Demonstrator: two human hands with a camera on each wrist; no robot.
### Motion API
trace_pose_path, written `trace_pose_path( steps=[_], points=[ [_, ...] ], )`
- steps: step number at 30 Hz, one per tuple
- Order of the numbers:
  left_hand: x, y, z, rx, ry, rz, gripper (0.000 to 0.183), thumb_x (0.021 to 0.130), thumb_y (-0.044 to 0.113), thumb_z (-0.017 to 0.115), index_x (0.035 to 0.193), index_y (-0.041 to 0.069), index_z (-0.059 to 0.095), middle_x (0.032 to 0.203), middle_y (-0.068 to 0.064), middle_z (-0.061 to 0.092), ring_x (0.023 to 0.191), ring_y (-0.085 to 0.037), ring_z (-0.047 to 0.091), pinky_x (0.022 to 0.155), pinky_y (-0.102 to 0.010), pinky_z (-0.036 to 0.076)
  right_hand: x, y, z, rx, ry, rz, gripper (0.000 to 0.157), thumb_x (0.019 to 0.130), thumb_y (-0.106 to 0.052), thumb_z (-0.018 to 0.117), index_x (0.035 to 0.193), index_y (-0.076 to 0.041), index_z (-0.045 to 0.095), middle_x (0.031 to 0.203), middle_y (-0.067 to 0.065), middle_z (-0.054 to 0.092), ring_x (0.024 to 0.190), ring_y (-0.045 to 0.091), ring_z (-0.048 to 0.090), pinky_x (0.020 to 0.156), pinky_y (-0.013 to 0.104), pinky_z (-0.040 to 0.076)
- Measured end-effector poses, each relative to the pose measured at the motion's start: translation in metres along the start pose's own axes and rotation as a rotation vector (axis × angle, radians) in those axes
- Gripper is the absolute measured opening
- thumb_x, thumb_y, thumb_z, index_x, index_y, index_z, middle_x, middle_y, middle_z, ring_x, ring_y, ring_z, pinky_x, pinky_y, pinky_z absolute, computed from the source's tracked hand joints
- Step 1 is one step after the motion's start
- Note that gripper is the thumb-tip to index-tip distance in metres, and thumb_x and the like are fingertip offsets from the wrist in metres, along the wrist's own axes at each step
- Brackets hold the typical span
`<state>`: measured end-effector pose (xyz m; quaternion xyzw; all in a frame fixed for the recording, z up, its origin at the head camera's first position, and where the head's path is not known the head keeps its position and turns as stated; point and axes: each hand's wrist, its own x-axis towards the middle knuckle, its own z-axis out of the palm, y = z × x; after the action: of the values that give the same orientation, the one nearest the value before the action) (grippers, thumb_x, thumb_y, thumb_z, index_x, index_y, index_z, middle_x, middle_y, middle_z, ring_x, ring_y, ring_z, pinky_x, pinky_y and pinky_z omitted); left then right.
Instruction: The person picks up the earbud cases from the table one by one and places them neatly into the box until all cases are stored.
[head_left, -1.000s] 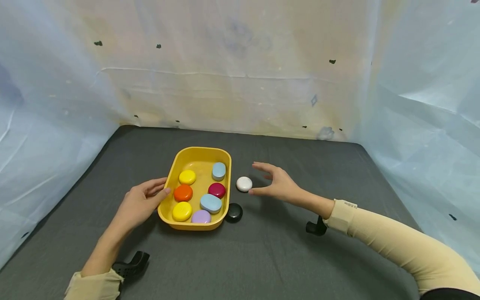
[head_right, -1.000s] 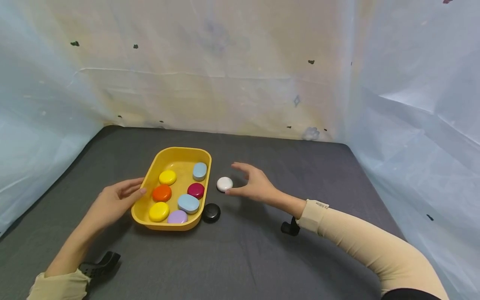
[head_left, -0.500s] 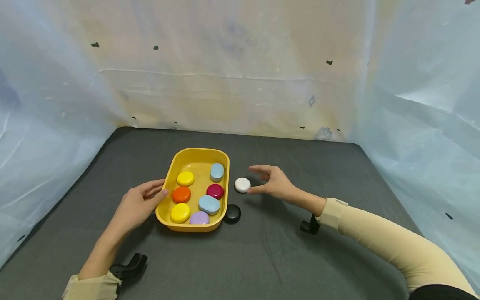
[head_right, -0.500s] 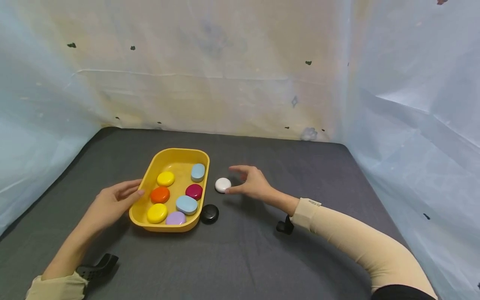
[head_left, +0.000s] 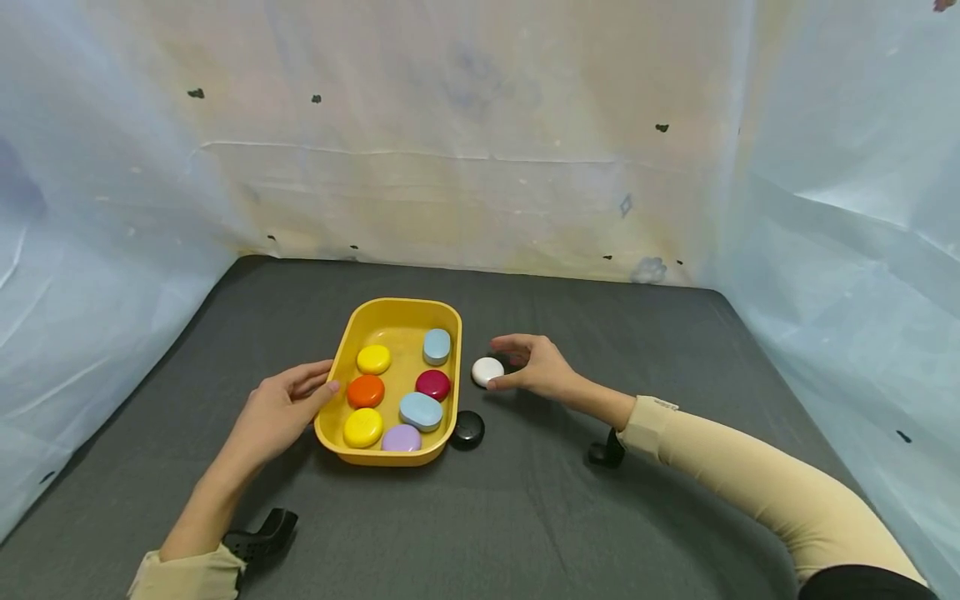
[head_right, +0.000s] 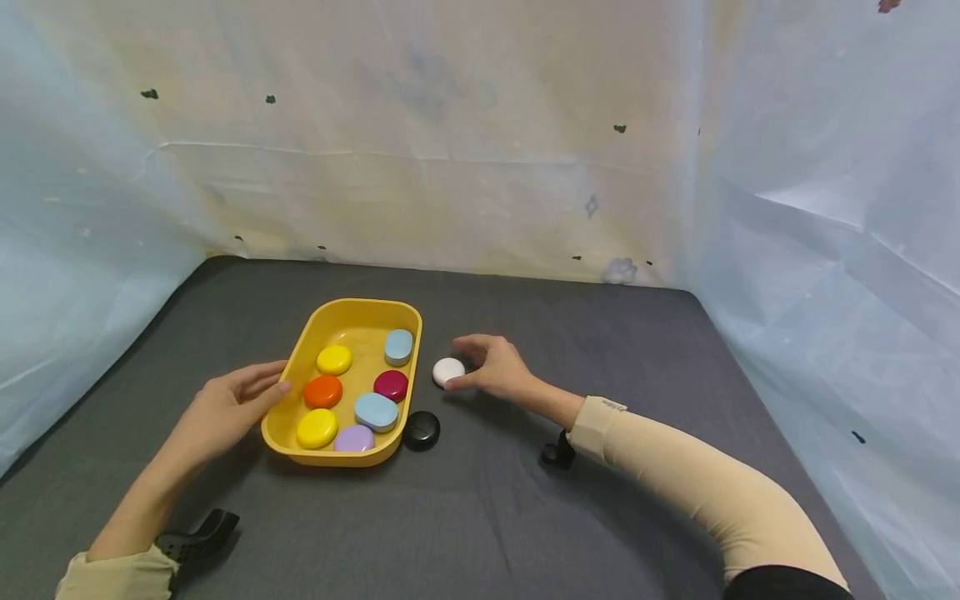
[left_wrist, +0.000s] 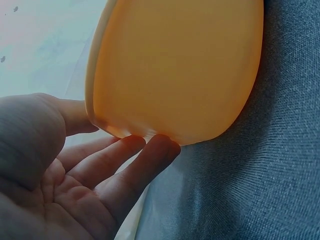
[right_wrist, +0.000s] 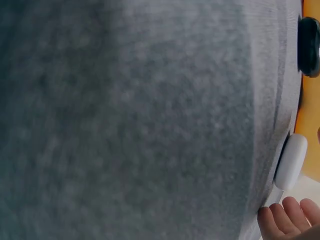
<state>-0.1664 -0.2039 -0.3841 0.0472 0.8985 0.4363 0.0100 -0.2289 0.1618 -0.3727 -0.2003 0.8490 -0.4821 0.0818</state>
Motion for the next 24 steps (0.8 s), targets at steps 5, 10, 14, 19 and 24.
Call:
trace_pose_path(
  steps=[5, 10, 14, 19, 24],
  points=[
    [0.0003, 0.0002, -0.0001, -0.002, -0.003, 0.001, 0.062, 0.100, 0.041, 0.057, 0.145, 0.001, 0.046, 0.133, -0.021, 0.057, 0.120, -0.037, 0.056, 0.092, -0.051, 0.049, -0.0031, -0.0091, 0.0012, 0.050, -0.001, -0.005, 0.061, 0.077, 0.003, 0.083, 0.131, 0.010, 0.055, 0.132, 0.029, 0.054, 0.124, 0.044, 0.050, 0.105, 0.052, 0.038],
    [0.0004, -0.0005, 0.0000, -0.007, -0.006, -0.005, 0.063, 0.099, 0.042, 0.057, 0.146, 0.002, 0.046, 0.134, -0.021, 0.057, 0.121, -0.037, 0.056, 0.092, -0.051, 0.049, -0.0024, -0.0053, 0.0021, 0.062, 0.001, -0.005, 0.060, 0.076, 0.004, 0.083, 0.129, 0.011, 0.056, 0.131, 0.029, 0.055, 0.120, 0.044, 0.053, 0.102, 0.053, 0.041],
    [0.0000, -0.0009, 0.0004, 0.005, -0.006, 0.000, 0.065, 0.099, 0.045, 0.057, 0.146, 0.002, 0.046, 0.134, -0.021, 0.057, 0.121, -0.038, 0.055, 0.092, -0.051, 0.049, -0.0010, -0.0020, 0.0031, 0.104, -0.010, 0.008, 0.061, 0.075, 0.006, 0.082, 0.129, 0.014, 0.054, 0.130, 0.030, 0.055, 0.116, 0.044, 0.055, 0.100, 0.053, 0.042],
    [-0.0009, -0.0022, 0.0007, -0.001, -0.004, 0.006, 0.067, 0.099, 0.047, 0.057, 0.146, 0.001, 0.045, 0.135, -0.023, 0.056, 0.121, -0.038, 0.055, 0.092, -0.051, 0.049, 0.0013, -0.0005, 0.0049, 0.129, -0.026, 0.006, 0.062, 0.074, 0.008, 0.082, 0.129, 0.016, 0.053, 0.128, 0.032, 0.056, 0.115, 0.044, 0.055, 0.099, 0.054, 0.042],
    [0.0000, -0.0020, 0.0007, -0.001, 0.000, 0.010, 0.066, 0.099, 0.046, 0.057, 0.146, 0.001, 0.045, 0.135, -0.023, 0.056, 0.121, -0.039, 0.054, 0.092, -0.051, 0.049, 0.0017, -0.0020, 0.0058, 0.107, -0.040, 0.001, 0.062, 0.073, 0.011, 0.082, 0.128, 0.016, 0.054, 0.127, 0.032, 0.057, 0.114, 0.045, 0.055, 0.099, 0.055, 0.042]
  ],
)
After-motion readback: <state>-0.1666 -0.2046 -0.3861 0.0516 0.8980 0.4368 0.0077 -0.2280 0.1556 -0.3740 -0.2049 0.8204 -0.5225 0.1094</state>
